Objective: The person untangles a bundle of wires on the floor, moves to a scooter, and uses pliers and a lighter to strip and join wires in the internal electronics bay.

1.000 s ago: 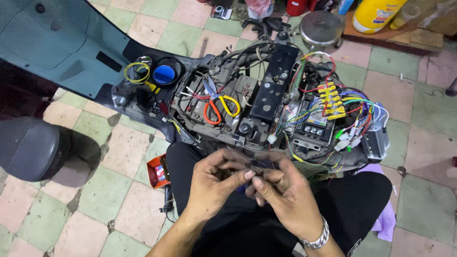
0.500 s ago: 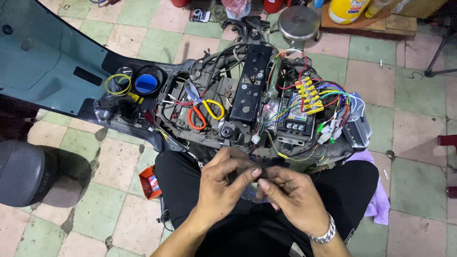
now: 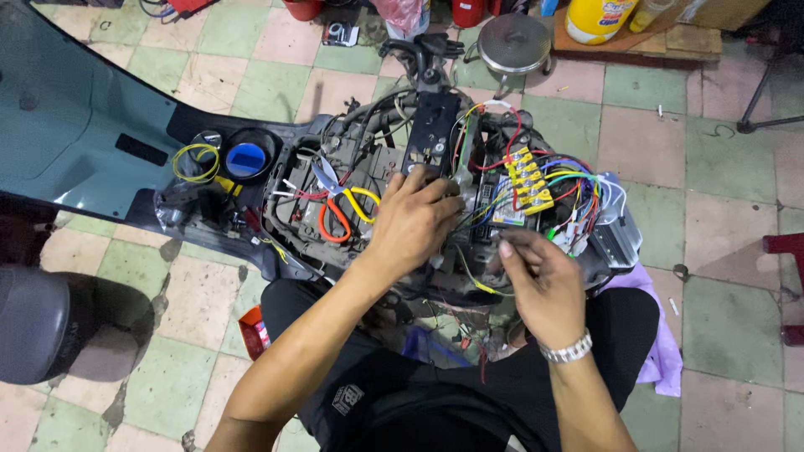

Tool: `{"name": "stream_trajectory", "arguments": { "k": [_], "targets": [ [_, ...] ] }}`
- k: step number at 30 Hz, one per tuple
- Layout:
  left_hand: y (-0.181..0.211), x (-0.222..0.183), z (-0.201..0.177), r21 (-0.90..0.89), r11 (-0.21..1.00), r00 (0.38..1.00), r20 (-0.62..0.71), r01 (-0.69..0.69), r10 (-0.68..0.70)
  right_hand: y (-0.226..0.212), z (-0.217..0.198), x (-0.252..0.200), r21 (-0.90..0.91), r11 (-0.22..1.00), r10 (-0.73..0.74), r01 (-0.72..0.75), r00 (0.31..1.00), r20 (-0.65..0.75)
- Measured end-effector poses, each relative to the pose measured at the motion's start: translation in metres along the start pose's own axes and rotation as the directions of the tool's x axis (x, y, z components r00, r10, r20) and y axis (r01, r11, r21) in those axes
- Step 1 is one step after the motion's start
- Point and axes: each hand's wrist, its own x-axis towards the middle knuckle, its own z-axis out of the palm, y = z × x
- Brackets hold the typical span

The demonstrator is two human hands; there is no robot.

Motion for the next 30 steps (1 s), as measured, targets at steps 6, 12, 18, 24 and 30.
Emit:
{"name": "stream_trajectory", "arguments": {
  "k": [6,12,18,24,30],
  "targets": [
    [-0.022,0.012,0.004,-0.293,0.944,0.988,0.054,0.151,-0.141,0.016,0.024,0.039,0.063,0.992,-0.108,0.111,0.993,-0.044],
    [-0.025,0.019,0.001,-0.343,0.921,0.983,0.081,0.185,-0.167,0.013,0.030,0.052,0.108,0.993,0.054,-0.042,0.993,-0.109],
    [-0.024,0.026,-0.005,-0.369,0.887,0.958,0.174,0.277,-0.226,0.003,0.028,0.053,0.115,0.993,0.031,-0.021,0.996,-0.088],
    [-0.026,0.028,-0.006,-0.403,0.872,0.956,0.203,0.279,-0.212,-0.007,0.025,0.054,0.016,1.000,0.023,-0.022,0.998,-0.053],
    [-0.027,0.034,-0.007,-0.347,0.891,0.943,0.257,0.294,-0.211,-0.011,0.026,0.051,-0.030,0.998,-0.064,0.062,0.996,-0.055]
  ]
}}
